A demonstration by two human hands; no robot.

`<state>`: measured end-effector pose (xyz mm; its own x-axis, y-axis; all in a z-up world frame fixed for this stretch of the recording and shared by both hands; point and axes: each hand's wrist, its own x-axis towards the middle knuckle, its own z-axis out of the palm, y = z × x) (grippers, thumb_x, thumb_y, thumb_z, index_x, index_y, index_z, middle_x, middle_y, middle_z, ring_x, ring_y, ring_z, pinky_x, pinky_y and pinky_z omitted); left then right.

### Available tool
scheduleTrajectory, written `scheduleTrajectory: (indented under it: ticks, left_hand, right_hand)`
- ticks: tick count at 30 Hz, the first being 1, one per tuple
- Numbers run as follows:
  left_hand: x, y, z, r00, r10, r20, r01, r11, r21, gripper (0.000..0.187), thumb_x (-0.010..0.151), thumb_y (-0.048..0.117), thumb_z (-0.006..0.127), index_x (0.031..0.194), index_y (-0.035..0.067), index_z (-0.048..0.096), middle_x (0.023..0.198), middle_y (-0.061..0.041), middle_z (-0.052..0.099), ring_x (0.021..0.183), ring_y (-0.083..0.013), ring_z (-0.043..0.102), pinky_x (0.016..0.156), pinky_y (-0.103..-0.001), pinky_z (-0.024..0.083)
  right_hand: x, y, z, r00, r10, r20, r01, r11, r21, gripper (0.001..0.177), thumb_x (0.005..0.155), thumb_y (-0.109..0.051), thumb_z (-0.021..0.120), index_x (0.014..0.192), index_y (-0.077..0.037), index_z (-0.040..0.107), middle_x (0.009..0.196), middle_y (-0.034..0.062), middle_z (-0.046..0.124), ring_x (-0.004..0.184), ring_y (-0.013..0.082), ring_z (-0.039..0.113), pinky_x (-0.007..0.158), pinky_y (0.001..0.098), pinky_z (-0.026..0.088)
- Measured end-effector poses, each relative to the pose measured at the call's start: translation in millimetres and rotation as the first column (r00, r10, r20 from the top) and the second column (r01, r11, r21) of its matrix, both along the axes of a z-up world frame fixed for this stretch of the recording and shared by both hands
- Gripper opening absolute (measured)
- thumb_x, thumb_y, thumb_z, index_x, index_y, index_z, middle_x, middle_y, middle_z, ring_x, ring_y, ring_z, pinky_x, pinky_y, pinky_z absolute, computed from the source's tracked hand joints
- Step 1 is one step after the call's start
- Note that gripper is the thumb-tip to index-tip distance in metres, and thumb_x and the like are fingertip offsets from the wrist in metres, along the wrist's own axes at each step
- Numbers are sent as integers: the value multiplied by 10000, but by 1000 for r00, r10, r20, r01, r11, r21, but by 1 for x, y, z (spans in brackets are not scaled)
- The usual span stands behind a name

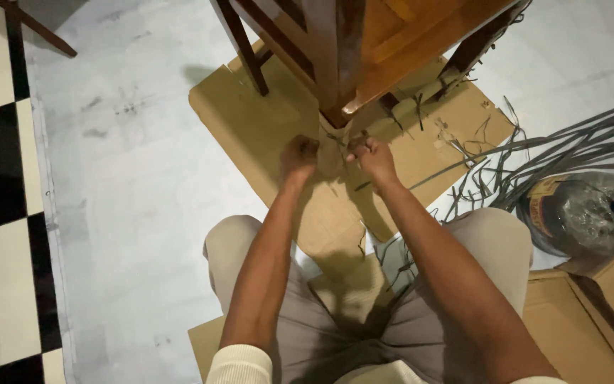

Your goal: The person wraps a furniture leg with cardboard and secures it with ties.

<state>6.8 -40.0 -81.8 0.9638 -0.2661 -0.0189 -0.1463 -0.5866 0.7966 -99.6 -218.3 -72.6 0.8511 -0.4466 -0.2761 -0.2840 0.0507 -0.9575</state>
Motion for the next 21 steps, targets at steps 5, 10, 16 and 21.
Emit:
scheduleTrajectory:
  ticks: [5,10,16,21]
  left_hand:
    - [-14,-7,-22,993,88,-84,-98,986,-131,179,914,279,688,990,125,739,979,-119,775,934,-268,740,825,-383,564]
    - [-31,-8,-21,989,122,-81,-138,961,-241,140,894,201,674,988,110,723,941,-97,783,899,-242,756,813,-357,570]
    - [-50,-10,-8,984,166,63,-149,966,-213,136,907,175,646,994,102,721,982,-109,764,900,-284,749,799,-384,577]
    - [-70,1,48,984,-85,157,104,987,-120,227,946,163,590,1128,50,665,1058,-213,730,964,-415,708,819,-470,553]
  right_hand:
    - [-12,17,-7,994,-39,104,43,999,-33,157,978,-153,627,1008,-15,695,826,30,720,742,103,630,703,273,495]
    - [-26,45,10,993,-95,70,106,978,-178,190,999,-193,652,1048,-17,701,822,32,709,744,96,629,703,265,503]
    - [-35,57,10,993,-67,98,82,983,-163,205,1030,-140,563,1157,-18,668,846,33,730,777,109,709,730,267,541]
    - [-36,55,12,989,-56,139,79,982,-171,210,1027,-94,547,1167,-2,674,874,55,743,783,119,717,728,278,562]
